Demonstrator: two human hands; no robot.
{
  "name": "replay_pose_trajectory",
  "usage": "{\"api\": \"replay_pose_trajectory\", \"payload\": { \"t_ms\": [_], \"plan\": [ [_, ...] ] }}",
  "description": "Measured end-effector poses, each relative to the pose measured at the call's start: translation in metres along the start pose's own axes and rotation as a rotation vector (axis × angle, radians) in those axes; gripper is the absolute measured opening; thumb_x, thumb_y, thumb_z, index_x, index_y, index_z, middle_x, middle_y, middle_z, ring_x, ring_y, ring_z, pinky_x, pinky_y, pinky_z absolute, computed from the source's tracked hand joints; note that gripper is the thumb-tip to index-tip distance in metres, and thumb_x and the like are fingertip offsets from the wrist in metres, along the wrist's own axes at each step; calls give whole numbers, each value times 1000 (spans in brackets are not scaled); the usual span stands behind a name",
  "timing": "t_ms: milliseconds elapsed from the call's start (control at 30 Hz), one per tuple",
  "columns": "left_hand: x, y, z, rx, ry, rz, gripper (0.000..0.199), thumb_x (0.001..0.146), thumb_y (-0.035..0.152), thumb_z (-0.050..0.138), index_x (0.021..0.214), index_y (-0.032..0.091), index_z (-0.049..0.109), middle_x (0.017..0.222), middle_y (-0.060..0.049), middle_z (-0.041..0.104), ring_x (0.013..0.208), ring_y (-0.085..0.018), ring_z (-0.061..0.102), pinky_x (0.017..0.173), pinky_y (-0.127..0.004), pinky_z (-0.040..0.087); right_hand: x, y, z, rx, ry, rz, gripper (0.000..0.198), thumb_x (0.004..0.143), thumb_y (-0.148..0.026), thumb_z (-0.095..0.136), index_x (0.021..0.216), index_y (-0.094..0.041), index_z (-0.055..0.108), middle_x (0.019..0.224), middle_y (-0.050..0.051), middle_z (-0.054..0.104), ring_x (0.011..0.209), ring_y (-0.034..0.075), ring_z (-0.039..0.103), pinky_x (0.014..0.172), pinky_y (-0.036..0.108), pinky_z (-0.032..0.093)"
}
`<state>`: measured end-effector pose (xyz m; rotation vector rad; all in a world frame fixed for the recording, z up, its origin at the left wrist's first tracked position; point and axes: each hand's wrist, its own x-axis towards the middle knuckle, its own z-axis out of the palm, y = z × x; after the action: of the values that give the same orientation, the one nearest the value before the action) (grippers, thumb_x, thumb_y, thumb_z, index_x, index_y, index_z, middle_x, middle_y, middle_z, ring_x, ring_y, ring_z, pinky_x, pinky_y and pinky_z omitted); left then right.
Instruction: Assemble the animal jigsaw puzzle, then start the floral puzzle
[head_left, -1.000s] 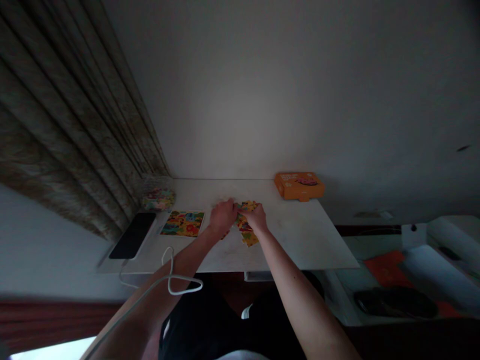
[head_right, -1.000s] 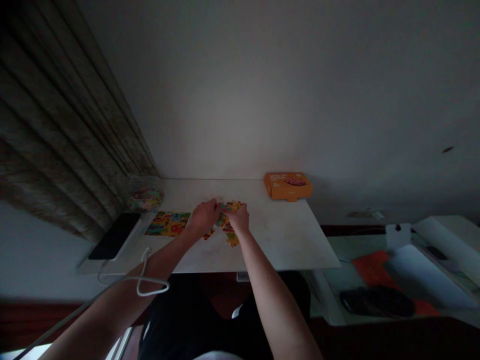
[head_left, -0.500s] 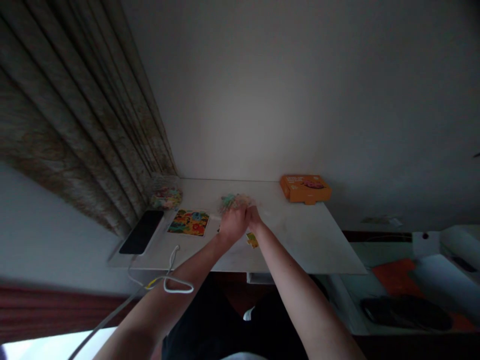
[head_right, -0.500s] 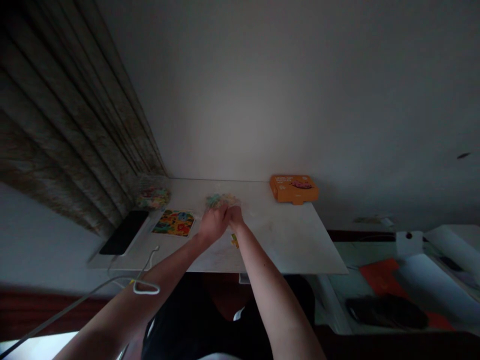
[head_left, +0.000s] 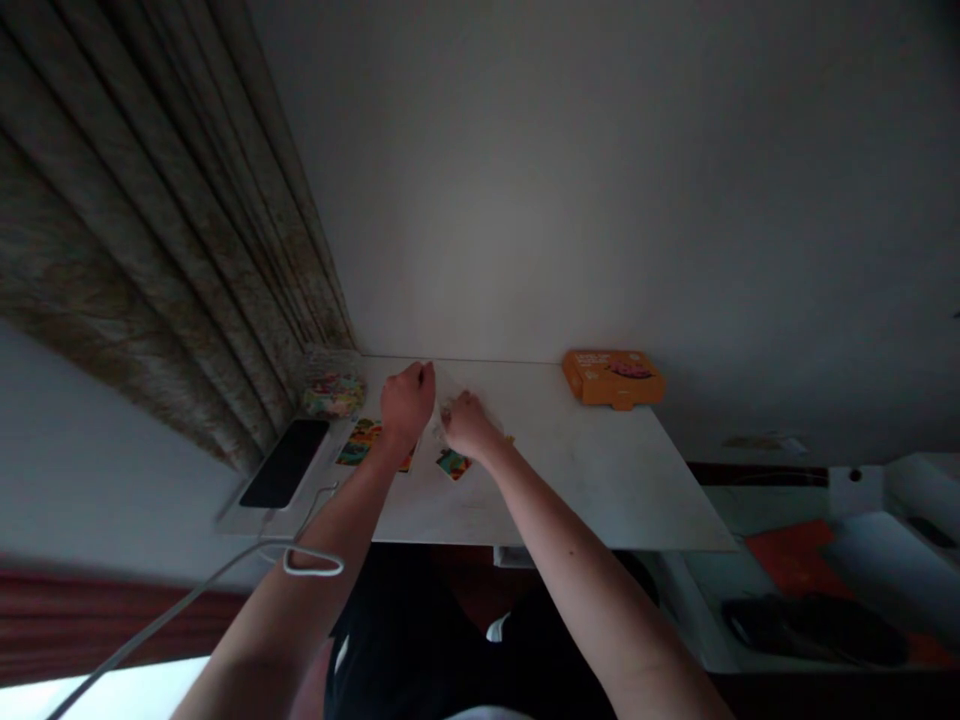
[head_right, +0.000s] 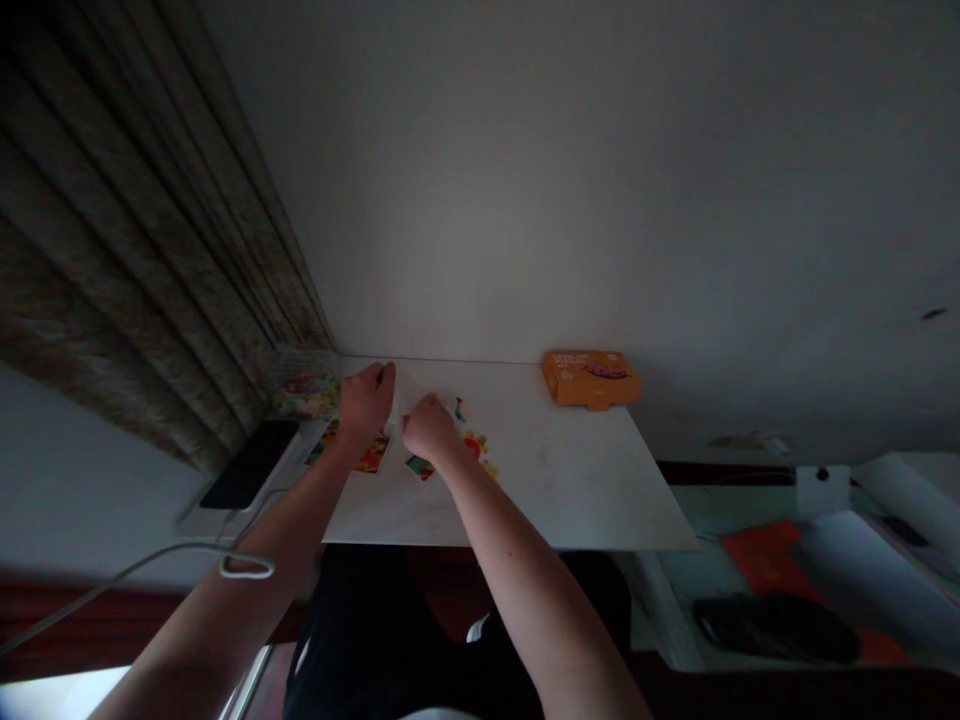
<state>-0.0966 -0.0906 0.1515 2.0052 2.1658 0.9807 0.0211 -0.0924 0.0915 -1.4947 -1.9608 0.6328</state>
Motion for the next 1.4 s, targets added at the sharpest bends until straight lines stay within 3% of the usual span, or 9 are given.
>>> {"api": "replay_pose_trajectory", "payload": {
  "t_ms": [233, 367, 533, 633, 700, 900, 1100, 1267, 1400],
  "plan": [
    [19, 1, -7, -38, 2, 48, 38, 102, 35, 41, 72, 20, 58, 64, -4, 59, 61, -17, 52, 62, -29, 29, -18, -49, -43, 65, -47, -212, 30, 94, -11, 46, 108, -19, 71, 111, 11, 75, 106, 24, 70, 95, 36, 53],
    [43, -7, -14, -11, 54, 34, 37, 103, 39, 41, 77, 20, 61, 71, -6, 63, 68, -19, 58, 63, -28, 32, -34, -34, -53, 170, 105, -307, 31, 100, -19, 46, 120, -25, 69, 124, 6, 71, 118, 20, 65, 105, 36, 50],
    [69, -27, -11, 44, 47, 14, 38, 103, 42, 39, 83, 20, 62, 85, -10, 70, 80, -23, 64, 69, -29, 39, -44, 45, -30, 100, 213, -49, 33, 98, -21, 49, 125, -23, 67, 121, 9, 70, 110, 21, 67, 101, 39, 52],
    [77, -41, 5, 26, 24, -21, 36, 101, 41, 40, 81, 20, 60, 87, -12, 70, 86, -25, 66, 74, -30, 42, -47, 89, -11, -44, 118, 64, 32, 93, -23, 59, 123, -20, 68, 123, 13, 68, 119, 26, 63, 106, 43, 48],
    [79, -50, 17, -1, 16, -52, 34, 100, 39, 41, 77, 21, 58, 83, -12, 69, 87, -25, 67, 77, -30, 43, -48, 105, 0, -113, 64, 42, 37, 92, -26, 63, 128, -21, 65, 129, 14, 65, 126, 28, 59, 109, 45, 45],
    [73, -75, 43, -298, 14, -159, 35, 97, 42, 39, 70, 23, 51, 72, -5, 63, 75, -19, 62, 71, -28, 46, -23, 98, 22, -305, -72, 61, 63, 93, -51, 65, 150, -29, 49, 165, 12, 35, 154, 36, 26, 119, 61, 27],
    [69, -73, 43, -706, 6, -341, 35, 97, 43, 40, 70, 23, 51, 71, -2, 61, 66, -14, 61, 65, -25, 50, 23, 78, 41, -377, -152, 63, 94, 83, -79, 59, 159, -29, 37, 172, 14, 17, 157, 42, 10, 116, 74, 15],
    [69, -68, 41, -808, 3, -378, 33, 97, 37, 44, 68, 22, 51, 69, -1, 60, 63, -14, 61, 66, -27, 51, 45, 76, 54, -422, -187, 92, 82, 85, -81, 53, 147, -26, 56, 164, 17, 37, 156, 43, 15, 116, 74, 9],
    [66, -69, 43, -731, -29, -247, 33, 97, 36, 46, 67, 22, 53, 69, -1, 60, 67, -16, 60, 68, -27, 50, 43, 85, 49, -422, -196, 60, 69, 88, -74, 56, 139, -28, 63, 155, 15, 51, 152, 40, 27, 118, 71, 9]
  ]
}}
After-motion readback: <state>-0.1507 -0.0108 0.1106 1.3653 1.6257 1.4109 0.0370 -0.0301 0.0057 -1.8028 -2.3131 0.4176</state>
